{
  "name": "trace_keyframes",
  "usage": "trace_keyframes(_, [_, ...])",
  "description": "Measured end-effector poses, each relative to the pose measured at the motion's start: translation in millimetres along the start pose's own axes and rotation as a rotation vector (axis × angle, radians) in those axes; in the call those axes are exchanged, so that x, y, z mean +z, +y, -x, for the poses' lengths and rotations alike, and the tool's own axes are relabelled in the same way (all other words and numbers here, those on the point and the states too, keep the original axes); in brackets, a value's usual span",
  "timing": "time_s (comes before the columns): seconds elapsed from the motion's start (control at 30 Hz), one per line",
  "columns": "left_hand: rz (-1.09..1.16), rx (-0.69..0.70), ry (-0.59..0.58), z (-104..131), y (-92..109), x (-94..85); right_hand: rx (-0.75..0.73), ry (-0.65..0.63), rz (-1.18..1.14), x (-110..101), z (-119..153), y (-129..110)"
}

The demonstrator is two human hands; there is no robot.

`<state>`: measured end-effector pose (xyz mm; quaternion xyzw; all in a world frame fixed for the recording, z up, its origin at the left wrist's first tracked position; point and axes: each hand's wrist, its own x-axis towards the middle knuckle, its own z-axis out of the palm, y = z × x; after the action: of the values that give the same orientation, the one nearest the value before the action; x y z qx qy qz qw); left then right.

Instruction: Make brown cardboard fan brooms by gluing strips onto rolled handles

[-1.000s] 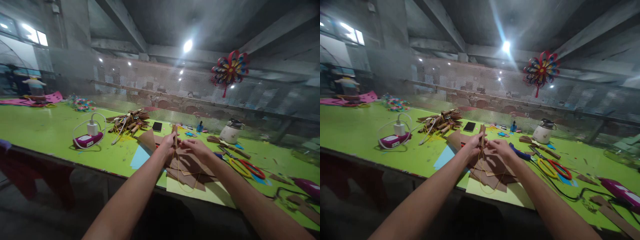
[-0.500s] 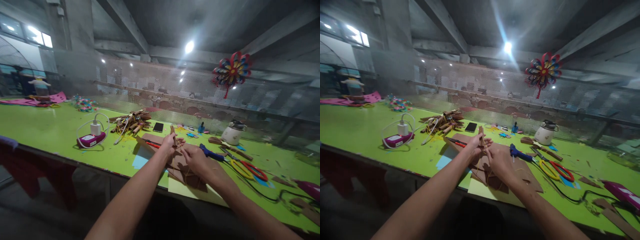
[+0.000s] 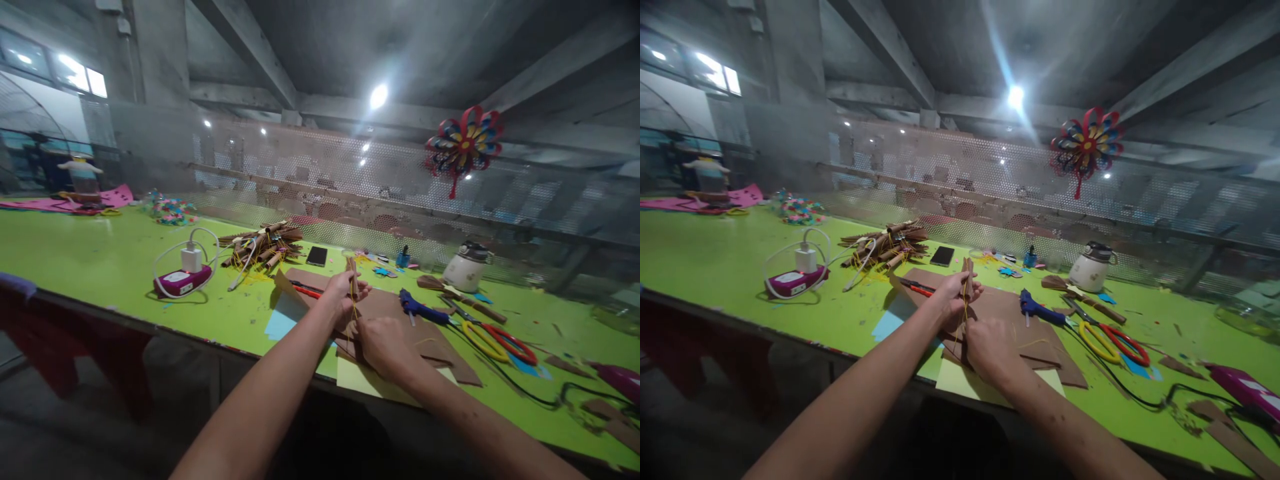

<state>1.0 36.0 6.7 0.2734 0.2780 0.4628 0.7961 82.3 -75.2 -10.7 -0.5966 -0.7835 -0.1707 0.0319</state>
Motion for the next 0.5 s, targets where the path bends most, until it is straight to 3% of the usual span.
trace_keyframes(0.13, [-0.121,0.018,-0.062,3,1,-0.2,-0.054,-0.034,0.001,-5,19,3])
trace_keyframes(0.27, [-0.214,0.015,-0.131,9,1,2.1,-0.1,0.012,-0.142,-31,30,24])
trace_keyframes(0.4, [-0.361,0.021,-0.288,15,-1,6.8,0.043,0.392,-0.574,-50,-10,87])
trace_keyframes(0.43, [-0.419,0.034,-0.343,17,-1,8.0,0.071,0.444,-0.724,-48,-24,104])
trace_keyframes(0.5, [-0.519,0.054,-0.426,19,-2,10.1,0.037,0.386,-1.071,-39,-51,131])
